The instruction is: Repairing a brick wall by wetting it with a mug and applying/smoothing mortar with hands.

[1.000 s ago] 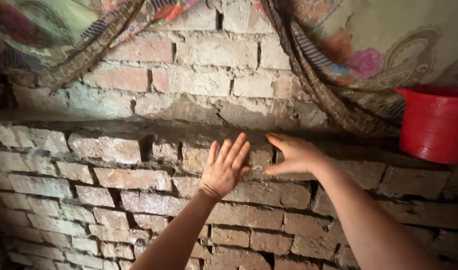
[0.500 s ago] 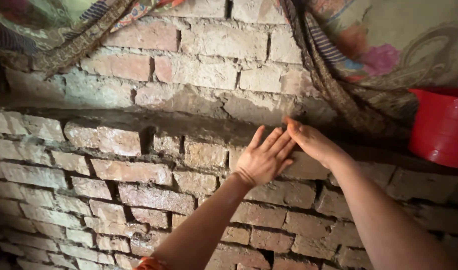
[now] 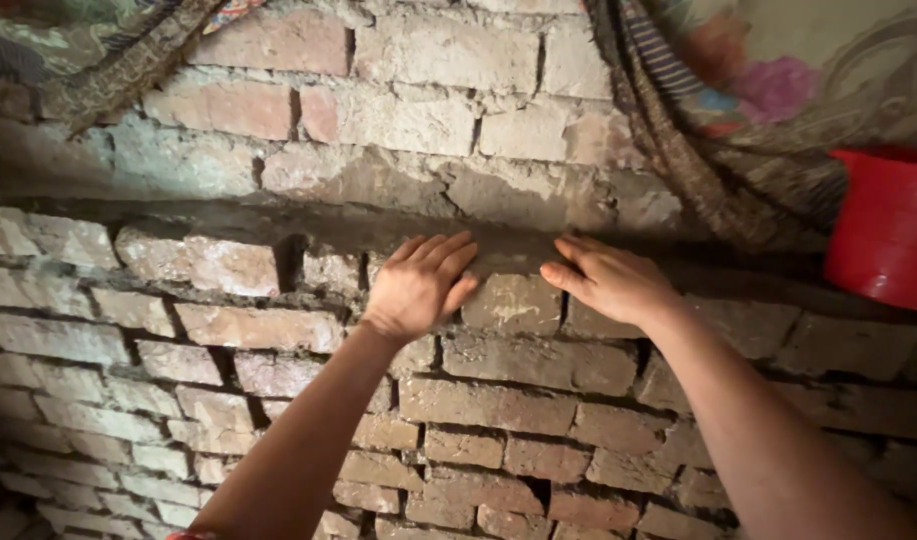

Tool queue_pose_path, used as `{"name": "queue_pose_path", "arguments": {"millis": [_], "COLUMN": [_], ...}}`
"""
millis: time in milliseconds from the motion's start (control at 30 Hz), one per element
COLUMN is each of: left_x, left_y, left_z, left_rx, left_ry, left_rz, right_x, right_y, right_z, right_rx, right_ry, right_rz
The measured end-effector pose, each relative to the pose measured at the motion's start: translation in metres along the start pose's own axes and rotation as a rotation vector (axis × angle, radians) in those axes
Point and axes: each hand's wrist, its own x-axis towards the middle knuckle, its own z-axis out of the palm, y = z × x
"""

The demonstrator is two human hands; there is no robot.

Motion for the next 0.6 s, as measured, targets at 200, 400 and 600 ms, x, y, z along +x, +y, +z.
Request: {"name": "queue_pose_path", "arguments": {"millis": [200,400,600], "left_x": [0.048,0.058,0.062], "left_y": [0.035,0.012,0.006], "left_z": [-0.010,-0.013,-0.034], "left_rx": [-0.163,-0.236,-0.169], "left_ry": [-0.119,-0.283,-0.360], "left_rz": [-0.269,-0.297,-0.224], "right_x": [0.017,0.060,0.071], "right_y": [-0.018,-0.050,-0.042], "right_z": [0.013,0.014,0.031], "right_rx": [0.134,0.143,0.131], "right_ry": [0.073,-0.042,0.090], "right_rz": [-0.211,-0.217,-0.298]}}
